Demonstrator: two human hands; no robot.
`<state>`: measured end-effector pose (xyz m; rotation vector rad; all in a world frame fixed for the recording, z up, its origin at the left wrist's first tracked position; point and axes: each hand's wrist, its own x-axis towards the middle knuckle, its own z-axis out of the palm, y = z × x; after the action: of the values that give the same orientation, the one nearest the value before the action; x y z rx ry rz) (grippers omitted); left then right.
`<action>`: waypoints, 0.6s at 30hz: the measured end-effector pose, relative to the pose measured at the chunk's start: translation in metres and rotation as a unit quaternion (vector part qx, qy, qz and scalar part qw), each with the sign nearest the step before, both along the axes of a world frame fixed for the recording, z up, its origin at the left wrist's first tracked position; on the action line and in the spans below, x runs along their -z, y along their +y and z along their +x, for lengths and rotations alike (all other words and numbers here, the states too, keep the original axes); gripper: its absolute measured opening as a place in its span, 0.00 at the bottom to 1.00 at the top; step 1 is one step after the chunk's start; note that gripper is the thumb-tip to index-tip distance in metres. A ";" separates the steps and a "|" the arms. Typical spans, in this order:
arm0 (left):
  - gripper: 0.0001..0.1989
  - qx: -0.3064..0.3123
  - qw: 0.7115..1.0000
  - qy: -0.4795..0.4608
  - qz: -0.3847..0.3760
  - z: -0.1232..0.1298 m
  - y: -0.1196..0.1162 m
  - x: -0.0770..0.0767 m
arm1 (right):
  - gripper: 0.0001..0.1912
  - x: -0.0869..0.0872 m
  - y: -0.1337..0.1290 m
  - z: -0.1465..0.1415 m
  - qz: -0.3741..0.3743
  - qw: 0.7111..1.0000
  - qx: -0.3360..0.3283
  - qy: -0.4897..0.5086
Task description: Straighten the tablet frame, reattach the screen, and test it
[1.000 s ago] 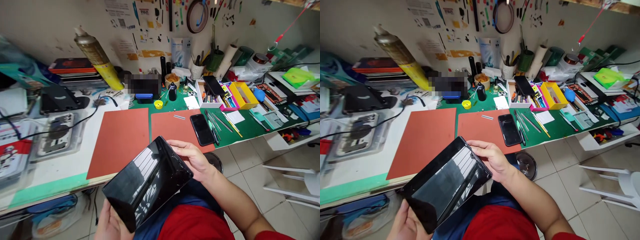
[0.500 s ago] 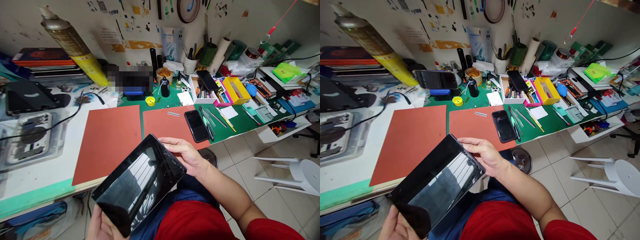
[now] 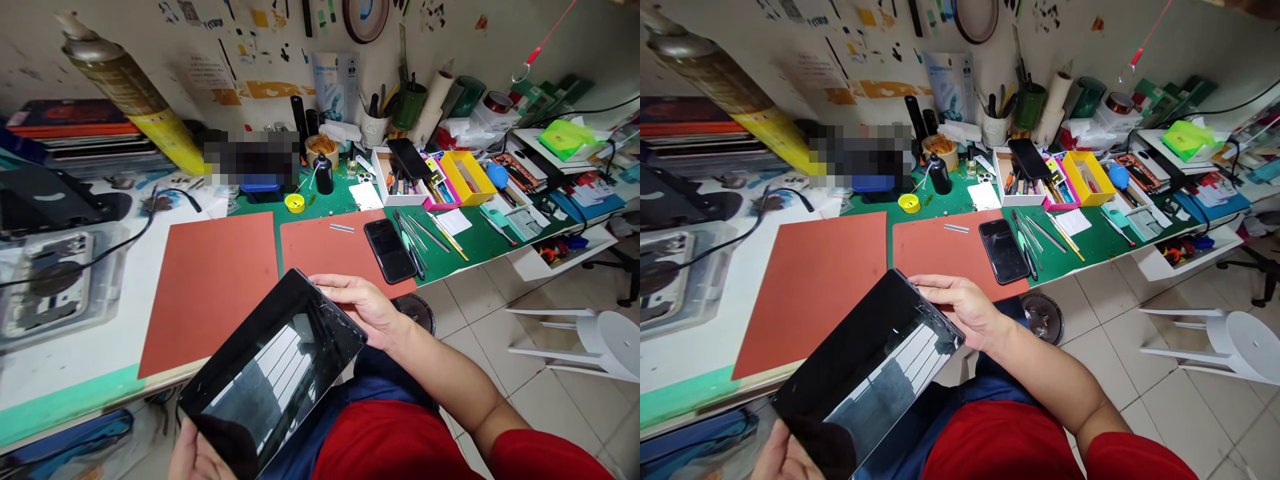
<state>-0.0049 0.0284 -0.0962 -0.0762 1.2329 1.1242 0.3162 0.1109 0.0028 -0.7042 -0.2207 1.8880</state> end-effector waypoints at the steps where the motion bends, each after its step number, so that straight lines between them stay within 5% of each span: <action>1: 0.23 0.003 1.000 0.003 0.002 0.001 0.000 -0.001 | 0.17 0.000 0.000 0.000 0.000 1.000 -0.001 0.001; 11: 0.22 -0.015 0.999 0.030 -0.031 0.025 0.007 -0.032 | 0.18 0.002 0.000 0.001 0.006 1.000 0.002 0.003; 18: 0.26 -0.002 1.000 -0.008 -0.013 0.022 0.008 -0.034 | 0.17 0.001 0.000 0.002 0.005 1.000 0.002 0.007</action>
<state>0.0166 0.0363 -0.0626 -0.1068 1.2339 1.1107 0.3181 0.1110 0.0019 -0.6828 -0.2198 1.8868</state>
